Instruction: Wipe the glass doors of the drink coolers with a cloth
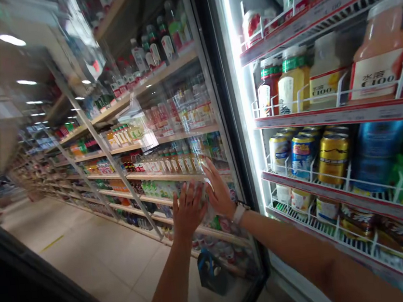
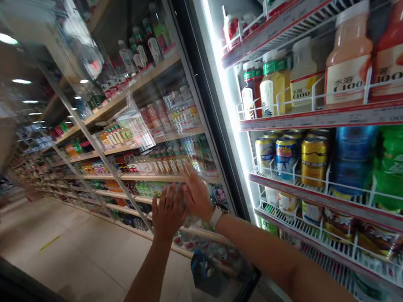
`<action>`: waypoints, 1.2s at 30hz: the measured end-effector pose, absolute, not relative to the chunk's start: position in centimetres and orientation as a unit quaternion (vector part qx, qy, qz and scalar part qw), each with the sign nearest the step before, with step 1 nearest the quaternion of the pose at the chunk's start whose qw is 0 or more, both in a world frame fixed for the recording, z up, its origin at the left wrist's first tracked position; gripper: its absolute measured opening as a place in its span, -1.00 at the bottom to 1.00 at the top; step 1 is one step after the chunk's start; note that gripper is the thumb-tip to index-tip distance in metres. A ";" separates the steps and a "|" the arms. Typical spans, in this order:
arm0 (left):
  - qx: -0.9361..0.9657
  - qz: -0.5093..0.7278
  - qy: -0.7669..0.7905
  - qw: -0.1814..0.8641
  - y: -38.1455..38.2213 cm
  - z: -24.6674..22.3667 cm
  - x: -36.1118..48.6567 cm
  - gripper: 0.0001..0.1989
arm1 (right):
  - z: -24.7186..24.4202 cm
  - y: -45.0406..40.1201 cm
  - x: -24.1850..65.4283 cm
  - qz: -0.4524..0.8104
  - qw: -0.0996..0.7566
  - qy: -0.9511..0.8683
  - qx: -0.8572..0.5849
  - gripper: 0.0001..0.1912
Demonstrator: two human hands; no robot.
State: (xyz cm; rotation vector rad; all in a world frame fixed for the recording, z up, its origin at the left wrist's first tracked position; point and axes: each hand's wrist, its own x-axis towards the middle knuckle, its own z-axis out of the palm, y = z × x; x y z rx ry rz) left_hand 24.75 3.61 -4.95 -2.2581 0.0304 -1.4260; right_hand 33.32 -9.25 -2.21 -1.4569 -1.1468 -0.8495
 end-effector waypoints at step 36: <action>-0.736 -0.575 -0.226 0.277 9.8 -0.5 9.6 -0.31 | 6.4 1.7 26.2 -0.447 0.333 -0.654 -0.512 -0.33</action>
